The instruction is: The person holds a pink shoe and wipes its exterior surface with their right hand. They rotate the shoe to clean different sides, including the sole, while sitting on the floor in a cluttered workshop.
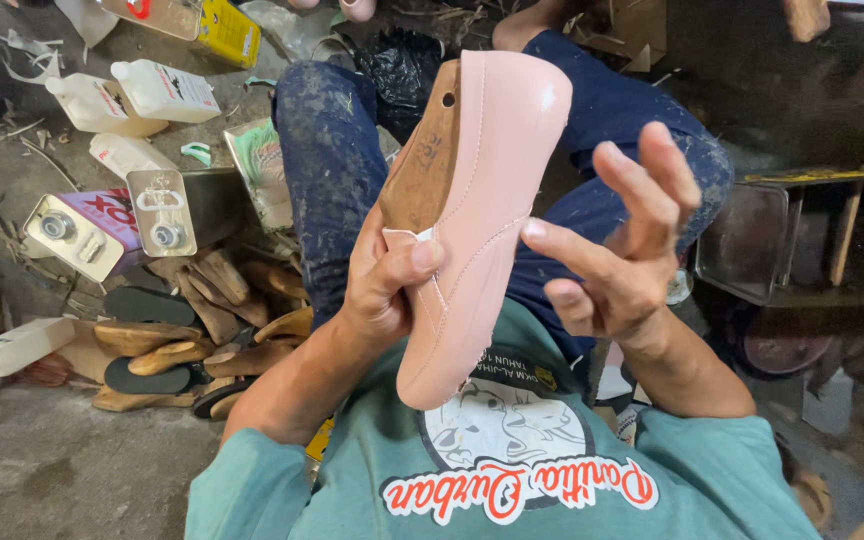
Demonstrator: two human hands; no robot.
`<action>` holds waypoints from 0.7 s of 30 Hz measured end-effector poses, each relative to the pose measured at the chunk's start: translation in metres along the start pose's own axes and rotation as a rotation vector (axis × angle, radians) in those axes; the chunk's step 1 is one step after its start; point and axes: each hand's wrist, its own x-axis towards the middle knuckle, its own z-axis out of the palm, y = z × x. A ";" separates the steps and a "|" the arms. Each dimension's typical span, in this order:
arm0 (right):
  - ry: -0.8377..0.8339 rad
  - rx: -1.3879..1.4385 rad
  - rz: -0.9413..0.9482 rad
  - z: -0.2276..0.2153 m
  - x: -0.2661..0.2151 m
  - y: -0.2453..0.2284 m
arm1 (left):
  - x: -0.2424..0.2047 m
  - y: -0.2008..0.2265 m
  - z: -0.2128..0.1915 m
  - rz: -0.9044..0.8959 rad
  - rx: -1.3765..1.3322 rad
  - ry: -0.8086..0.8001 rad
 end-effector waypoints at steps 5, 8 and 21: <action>-0.016 0.010 0.035 0.001 0.003 0.005 | 0.001 0.005 0.003 0.017 0.052 -0.076; 0.016 0.052 -0.076 0.010 -0.004 0.013 | 0.000 0.005 0.001 -0.040 0.018 -0.043; -0.082 -0.021 -0.053 0.000 0.015 0.008 | 0.004 0.010 0.006 -0.002 0.016 -0.059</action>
